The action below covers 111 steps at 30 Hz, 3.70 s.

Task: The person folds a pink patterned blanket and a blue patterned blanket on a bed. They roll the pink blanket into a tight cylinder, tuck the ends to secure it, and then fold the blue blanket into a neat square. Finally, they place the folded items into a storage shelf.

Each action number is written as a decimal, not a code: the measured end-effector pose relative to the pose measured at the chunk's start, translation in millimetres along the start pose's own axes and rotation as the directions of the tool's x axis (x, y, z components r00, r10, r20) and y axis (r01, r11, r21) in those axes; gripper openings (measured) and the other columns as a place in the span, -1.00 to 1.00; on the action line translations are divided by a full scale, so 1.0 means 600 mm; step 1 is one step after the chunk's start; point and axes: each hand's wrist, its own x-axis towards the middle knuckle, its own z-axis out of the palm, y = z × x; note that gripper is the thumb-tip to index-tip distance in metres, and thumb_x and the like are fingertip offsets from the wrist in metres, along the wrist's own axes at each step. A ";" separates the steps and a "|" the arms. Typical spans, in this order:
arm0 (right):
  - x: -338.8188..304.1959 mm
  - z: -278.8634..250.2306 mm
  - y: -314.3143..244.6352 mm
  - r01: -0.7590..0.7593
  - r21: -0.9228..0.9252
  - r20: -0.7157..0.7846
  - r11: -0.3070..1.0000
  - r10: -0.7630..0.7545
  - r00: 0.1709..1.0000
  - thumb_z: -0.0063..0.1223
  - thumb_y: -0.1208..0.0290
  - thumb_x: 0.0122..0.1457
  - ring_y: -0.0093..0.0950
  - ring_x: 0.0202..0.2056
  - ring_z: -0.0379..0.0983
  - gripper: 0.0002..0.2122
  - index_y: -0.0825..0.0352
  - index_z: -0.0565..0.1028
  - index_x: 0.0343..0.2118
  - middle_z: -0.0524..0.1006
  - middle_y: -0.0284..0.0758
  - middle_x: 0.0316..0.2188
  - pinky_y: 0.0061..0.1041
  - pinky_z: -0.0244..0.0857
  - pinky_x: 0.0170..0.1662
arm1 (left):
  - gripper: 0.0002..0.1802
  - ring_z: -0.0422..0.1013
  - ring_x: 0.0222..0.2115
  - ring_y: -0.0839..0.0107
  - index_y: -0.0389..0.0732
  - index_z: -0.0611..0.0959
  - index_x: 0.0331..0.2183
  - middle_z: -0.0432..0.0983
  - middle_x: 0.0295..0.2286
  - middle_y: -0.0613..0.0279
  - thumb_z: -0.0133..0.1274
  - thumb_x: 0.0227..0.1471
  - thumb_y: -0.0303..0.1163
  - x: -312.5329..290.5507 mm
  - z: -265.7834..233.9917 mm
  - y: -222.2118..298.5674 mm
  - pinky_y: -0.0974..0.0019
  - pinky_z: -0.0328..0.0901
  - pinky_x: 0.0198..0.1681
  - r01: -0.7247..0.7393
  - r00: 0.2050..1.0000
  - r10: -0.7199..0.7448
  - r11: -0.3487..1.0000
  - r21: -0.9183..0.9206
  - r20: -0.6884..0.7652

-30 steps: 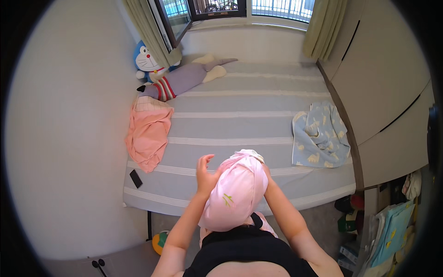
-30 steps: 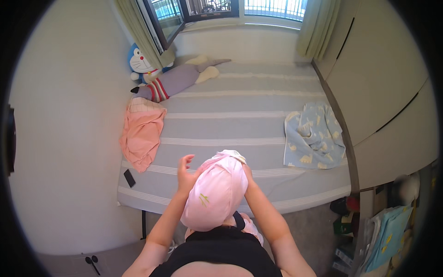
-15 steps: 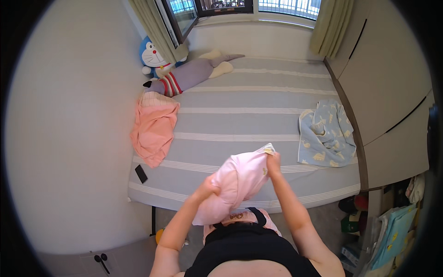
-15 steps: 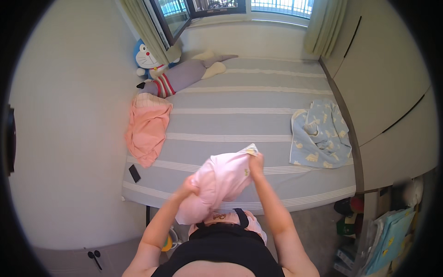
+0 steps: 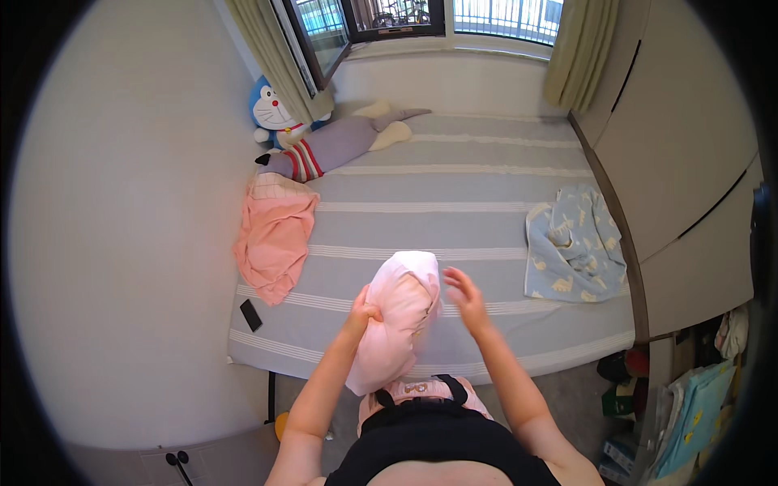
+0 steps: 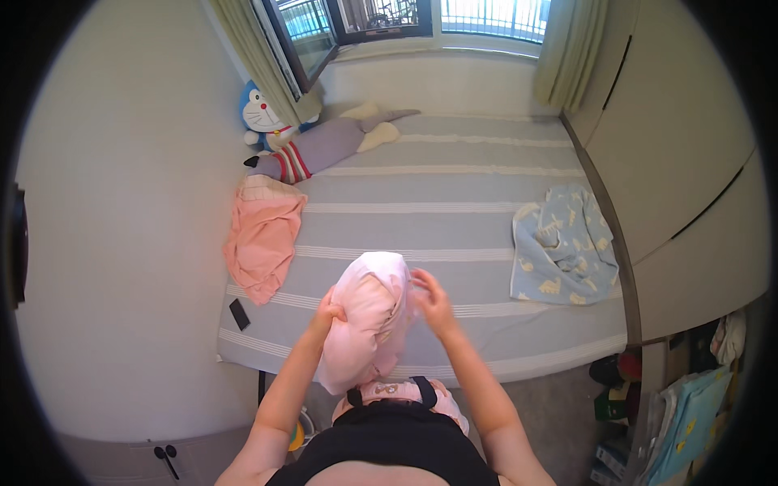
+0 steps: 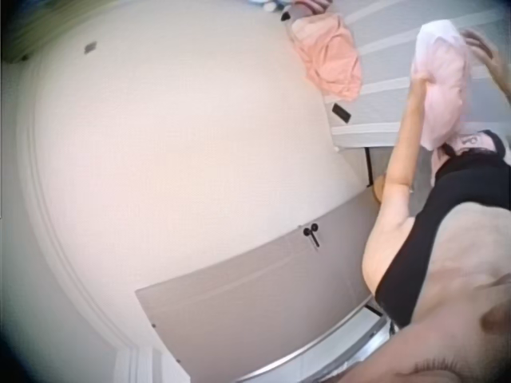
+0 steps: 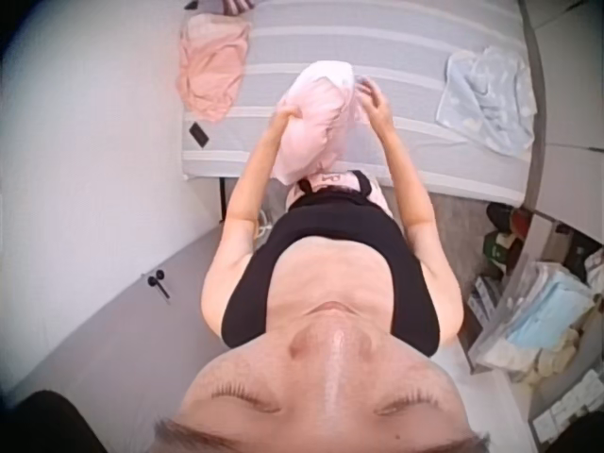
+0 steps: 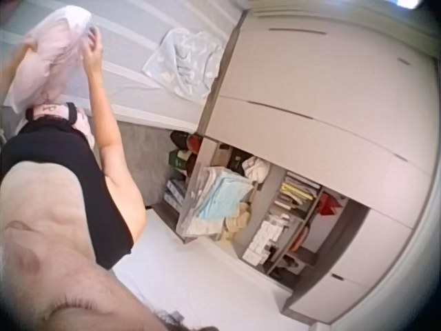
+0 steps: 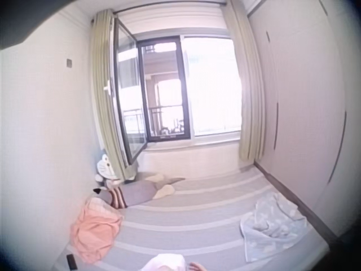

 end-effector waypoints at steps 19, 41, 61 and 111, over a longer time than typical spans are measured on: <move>0.076 -0.005 0.034 -0.114 -0.225 -0.273 0.968 0.050 0.961 -0.28 0.55 -0.11 -0.22 -0.17 0.39 -0.66 0.43 0.39 -0.21 0.48 -0.07 -0.29 -0.43 0.21 -0.11 | -0.38 0.29 -0.22 0.15 -0.18 0.34 -0.06 0.30 -0.18 -0.06 0.04 -0.27 -0.34 0.004 0.066 0.004 0.17 0.18 -0.14 -0.494 0.715 0.587 0.041 0.868 0.379; 0.048 -0.059 0.033 -0.093 -0.306 0.003 0.948 0.099 0.995 0.02 0.34 -0.01 -0.52 -0.44 0.44 -0.81 0.37 0.48 -0.41 0.51 -0.25 -0.53 -0.53 0.29 -0.37 | -0.59 0.34 -0.50 0.40 -0.30 0.49 -0.46 0.42 -0.54 0.26 -0.14 -0.61 -0.63 0.052 -0.029 -0.040 0.43 0.24 -0.46 0.295 0.931 -0.219 0.922 -0.251 0.291; 0.003 0.046 0.016 -0.107 -0.494 -0.165 0.863 0.027 0.986 -0.09 0.13 0.04 -0.02 -0.55 0.36 -0.64 0.42 0.45 -0.53 0.39 0.01 -0.67 -0.24 0.21 -0.51 | -0.35 0.23 -0.13 0.13 -0.28 0.34 -0.06 0.27 -0.09 0.04 -0.03 -0.33 -0.36 0.001 0.088 -0.033 0.18 0.16 -0.13 -0.219 0.711 0.617 -0.261 0.940 0.337; 0.028 0.113 -0.027 -0.410 0.703 0.012 0.582 0.566 0.824 0.11 0.54 -0.08 -0.59 -0.48 0.39 -0.79 0.34 0.36 -0.35 0.41 -0.39 -0.46 -0.69 0.30 -0.53 | -0.23 0.13 -0.07 -0.05 -0.29 0.20 -0.01 0.15 -0.06 -0.13 0.12 -0.28 -0.28 0.017 0.073 -0.159 0.06 0.09 -0.03 -0.142 0.620 0.780 0.213 0.967 -0.081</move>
